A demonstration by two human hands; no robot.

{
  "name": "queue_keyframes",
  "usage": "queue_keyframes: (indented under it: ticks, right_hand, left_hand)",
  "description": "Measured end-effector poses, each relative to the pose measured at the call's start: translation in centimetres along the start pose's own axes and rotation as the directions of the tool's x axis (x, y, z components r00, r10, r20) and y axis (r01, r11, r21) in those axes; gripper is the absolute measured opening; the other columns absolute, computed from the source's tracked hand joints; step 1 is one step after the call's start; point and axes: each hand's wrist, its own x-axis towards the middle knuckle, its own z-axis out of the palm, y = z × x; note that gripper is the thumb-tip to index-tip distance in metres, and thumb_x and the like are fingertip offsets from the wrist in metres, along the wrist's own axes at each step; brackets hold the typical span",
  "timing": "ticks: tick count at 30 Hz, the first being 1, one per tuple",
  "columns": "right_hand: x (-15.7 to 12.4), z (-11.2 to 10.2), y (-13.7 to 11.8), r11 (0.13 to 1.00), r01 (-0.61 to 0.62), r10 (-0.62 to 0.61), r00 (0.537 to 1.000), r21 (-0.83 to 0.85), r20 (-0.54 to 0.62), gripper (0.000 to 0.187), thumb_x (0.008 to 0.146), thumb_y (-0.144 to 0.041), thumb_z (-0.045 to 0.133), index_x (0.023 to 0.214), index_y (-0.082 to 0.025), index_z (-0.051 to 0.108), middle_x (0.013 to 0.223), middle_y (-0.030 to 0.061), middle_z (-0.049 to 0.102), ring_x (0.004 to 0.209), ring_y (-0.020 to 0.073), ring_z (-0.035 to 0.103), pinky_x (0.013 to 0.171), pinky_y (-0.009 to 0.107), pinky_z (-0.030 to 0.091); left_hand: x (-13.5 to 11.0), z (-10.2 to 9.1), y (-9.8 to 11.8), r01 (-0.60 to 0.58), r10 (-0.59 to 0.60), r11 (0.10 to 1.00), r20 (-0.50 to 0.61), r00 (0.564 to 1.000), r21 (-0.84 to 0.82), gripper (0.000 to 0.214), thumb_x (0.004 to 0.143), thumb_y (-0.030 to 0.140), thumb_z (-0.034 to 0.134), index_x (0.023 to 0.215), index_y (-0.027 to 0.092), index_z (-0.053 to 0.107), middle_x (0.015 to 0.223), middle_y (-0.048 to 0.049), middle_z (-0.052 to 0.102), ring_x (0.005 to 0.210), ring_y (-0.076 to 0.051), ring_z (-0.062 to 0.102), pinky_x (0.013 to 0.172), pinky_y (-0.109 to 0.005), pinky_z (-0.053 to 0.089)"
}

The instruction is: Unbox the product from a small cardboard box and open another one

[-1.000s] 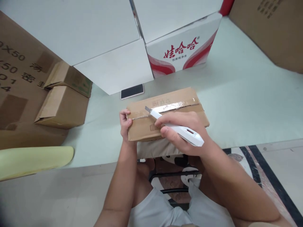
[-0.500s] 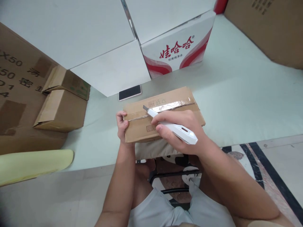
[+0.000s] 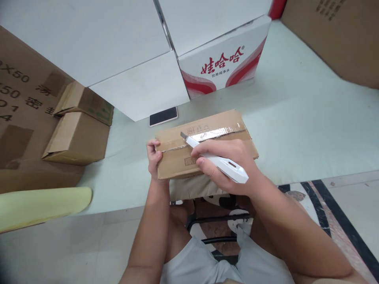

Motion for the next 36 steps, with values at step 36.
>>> queue_keyframes:
  ticks: [36]
  right_hand:
    - [-0.11, -0.07, -0.04, 0.995, 0.05, -0.047, 0.998, -0.089, 0.04, 0.01, 0.092, -0.021, 0.059, 0.095, -0.024, 0.068, 0.072, -0.0016, 0.075, 0.059, 0.0125, 0.069, 0.059, 0.023, 0.052]
  left_hand:
    - [-0.02, 0.15, 0.11, -0.005, 0.005, 1.0, -0.017, 1.0, 0.023, 0.046, 0.062, 0.049, 0.087, 0.088, 0.026, 0.058, 0.108, -0.0029, 0.064, 0.112, -0.025, 0.063, 0.098, -0.036, 0.049]
